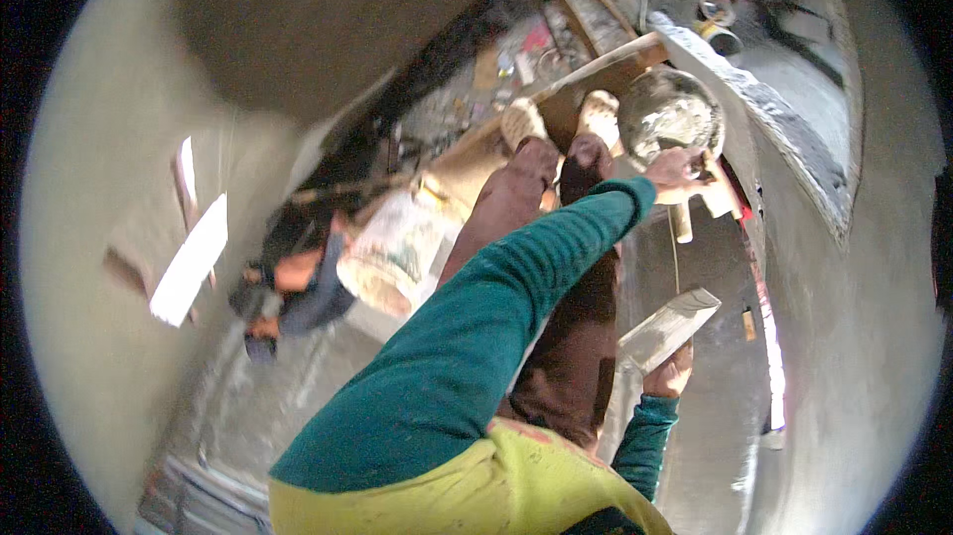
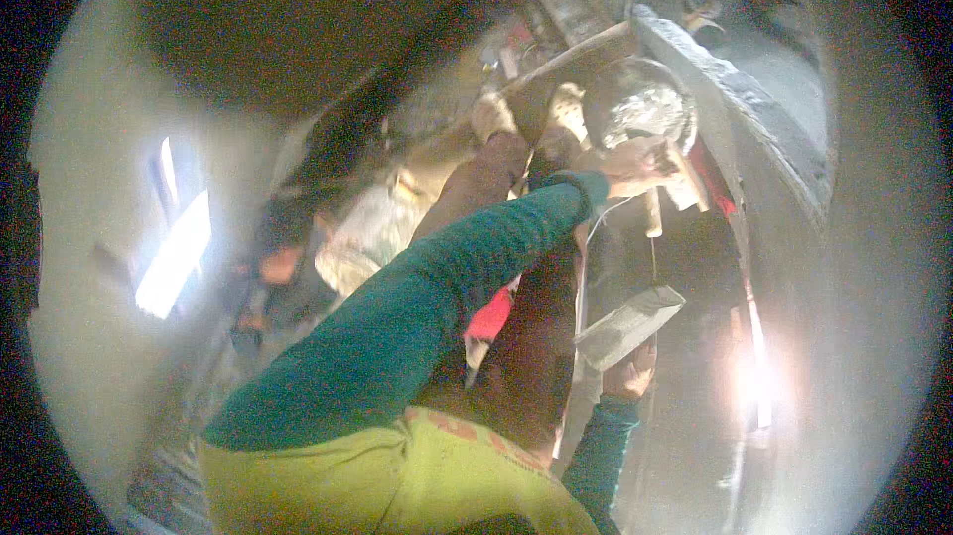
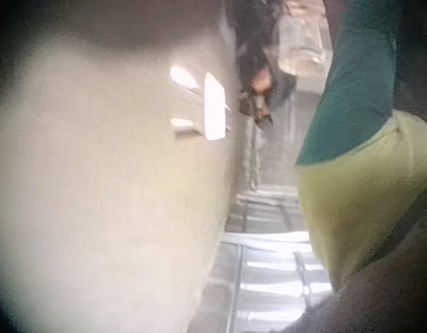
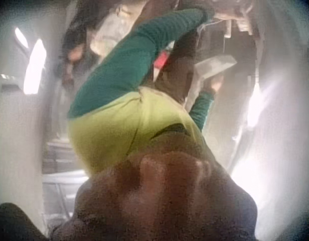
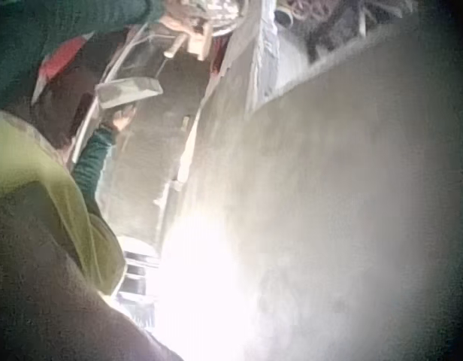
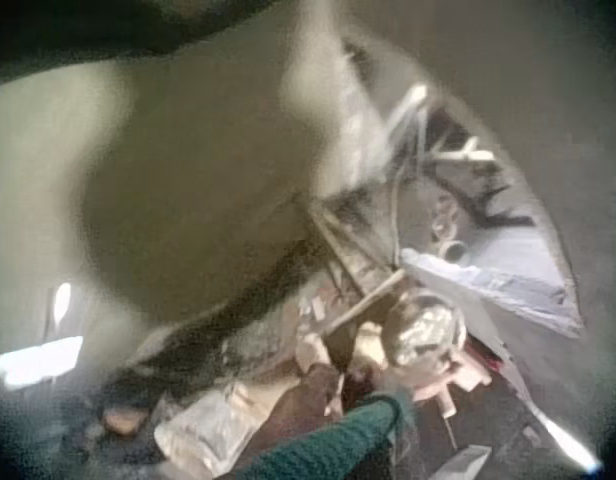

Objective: The person applies and smooths wet plaster on a wall using a hawk and trowel. They repeatedly scoop plaster from a bucket, spread it on the wall, and level the surface with a trowel.

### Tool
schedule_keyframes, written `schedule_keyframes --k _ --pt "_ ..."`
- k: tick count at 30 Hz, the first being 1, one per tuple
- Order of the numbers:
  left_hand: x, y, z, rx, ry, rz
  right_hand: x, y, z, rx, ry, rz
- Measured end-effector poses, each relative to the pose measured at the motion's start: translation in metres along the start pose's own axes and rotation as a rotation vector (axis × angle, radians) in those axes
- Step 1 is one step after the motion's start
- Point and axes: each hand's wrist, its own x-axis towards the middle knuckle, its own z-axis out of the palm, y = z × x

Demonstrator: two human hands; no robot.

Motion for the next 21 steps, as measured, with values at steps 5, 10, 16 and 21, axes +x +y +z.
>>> schedule_keyframes --k 5,10,16,21 --pt "-0.036 0.027 -0.027 0.010 0.192 -0.077 0.019 -0.018 -0.043 -0.256 -0.107 0.023" --pt "-0.131 0.040 -0.054 -0.379 0.468 0.014 0.038 -0.067 -0.049 -0.313 -0.273 0.026" --pt "-0.256 0.047 -0.085 -1.007 0.755 -0.127 0.061 -0.127 0.004 -1.030 -0.404 -0.331" --pt "-0.318 -0.045 -0.068 -0.654 1.118 -0.105 0.097 -0.146 0.071 -1.056 -0.421 -0.322"
